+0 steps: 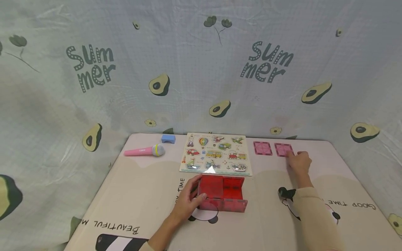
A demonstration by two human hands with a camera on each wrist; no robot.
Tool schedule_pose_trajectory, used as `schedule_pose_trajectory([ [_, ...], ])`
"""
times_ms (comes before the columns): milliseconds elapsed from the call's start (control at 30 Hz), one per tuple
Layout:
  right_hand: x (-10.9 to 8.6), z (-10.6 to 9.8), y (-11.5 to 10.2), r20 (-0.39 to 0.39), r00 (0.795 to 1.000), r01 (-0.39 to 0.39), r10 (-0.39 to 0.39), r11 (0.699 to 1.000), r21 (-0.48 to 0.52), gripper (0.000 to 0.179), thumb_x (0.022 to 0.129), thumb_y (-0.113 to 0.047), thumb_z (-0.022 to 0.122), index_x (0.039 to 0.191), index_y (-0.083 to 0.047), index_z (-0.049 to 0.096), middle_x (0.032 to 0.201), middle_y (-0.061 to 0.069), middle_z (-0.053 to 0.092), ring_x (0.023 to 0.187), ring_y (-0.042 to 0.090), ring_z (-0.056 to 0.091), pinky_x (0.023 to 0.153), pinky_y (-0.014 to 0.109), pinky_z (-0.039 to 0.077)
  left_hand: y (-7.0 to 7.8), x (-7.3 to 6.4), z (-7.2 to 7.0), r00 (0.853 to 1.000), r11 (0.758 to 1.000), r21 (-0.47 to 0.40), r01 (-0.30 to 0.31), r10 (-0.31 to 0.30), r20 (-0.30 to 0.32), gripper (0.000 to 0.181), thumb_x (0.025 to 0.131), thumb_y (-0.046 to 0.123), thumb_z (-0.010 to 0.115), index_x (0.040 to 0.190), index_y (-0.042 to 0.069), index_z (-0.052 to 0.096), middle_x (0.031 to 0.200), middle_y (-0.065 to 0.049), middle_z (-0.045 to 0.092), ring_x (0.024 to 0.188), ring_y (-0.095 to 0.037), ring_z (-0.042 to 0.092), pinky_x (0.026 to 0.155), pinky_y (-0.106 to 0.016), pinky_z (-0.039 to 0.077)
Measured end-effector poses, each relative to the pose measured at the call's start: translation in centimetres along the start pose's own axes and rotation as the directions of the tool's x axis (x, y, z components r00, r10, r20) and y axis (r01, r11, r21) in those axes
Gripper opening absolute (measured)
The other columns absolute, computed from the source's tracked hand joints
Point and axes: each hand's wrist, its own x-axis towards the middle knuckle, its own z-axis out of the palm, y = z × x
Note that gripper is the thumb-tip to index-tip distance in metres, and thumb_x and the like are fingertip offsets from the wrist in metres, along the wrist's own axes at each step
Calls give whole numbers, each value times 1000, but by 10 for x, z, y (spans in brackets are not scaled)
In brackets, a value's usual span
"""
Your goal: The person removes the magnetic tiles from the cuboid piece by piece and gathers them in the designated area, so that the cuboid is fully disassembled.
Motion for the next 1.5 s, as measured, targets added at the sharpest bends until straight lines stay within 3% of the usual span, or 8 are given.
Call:
schedule_pose_trajectory([
  [367,-17,-6,-11,62,995,80,-79,997,-11,73,100,-41,50,145,14,34,142,39,43,133,52,42,111,59,40,-1,0,0,1000,1000,-1,7,-7,-3,64,96,23,62,153,16,35,152,-3,46,137,-30,48,108,-38,49],
  [600,-28,-6,-15,33,988,153,-152,988,-27,71,98,-41,54,141,13,41,129,33,54,116,43,53,99,53,47,-3,0,0,1000,1000,5,2,-2,-6,64,96,23,62,153,16,35,153,-2,45,138,-30,49,109,-38,49],
  [767,-37,-9,-17,43,977,210,-208,977,-47,69,98,-41,55,141,12,42,124,30,55,108,40,53,89,47,49,-4,-1,0,1000,1000,8,-6,6,-9,64,96,22,62,153,15,35,153,-3,45,137,-31,49,108,-38,50],
  [1033,-57,-17,-26,59,961,273,-272,962,-17,70,98,-43,55,142,10,42,129,30,54,115,41,54,94,50,50,-2,0,0,1000,1000,0,-2,2,-5,64,96,22,62,153,16,35,152,-3,45,138,-30,48,108,-38,49],
  [1200,-70,-19,-32,40,934,356,-356,934,-10,66,97,-40,59,138,10,47,128,31,56,115,42,57,91,48,52,-1,-1,0,1000,1000,-1,3,-3,-5,63,96,23,62,153,19,36,153,-3,45,138,-31,48,108,-38,49],
  [1400,-87,-20,-39,37,882,470,-469,883,-11,60,97,-38,62,133,8,52,123,28,59,106,39,61,74,21,48,0,-1,0,1000,1000,-4,4,-4,-2,64,96,22,62,153,19,36,153,-3,45,138,-31,48,108,-38,49],
  [1500,-95,-19,-44,32,856,517,-517,856,-9,57,96,-36,63,132,7,53,121,28,60,104,38,62,72,15,45,0,-1,0,1000,1000,-3,0,0,-1,64,96,22,62,153,18,35,153,-3,45,138,-31,48,108,-37,49],
])
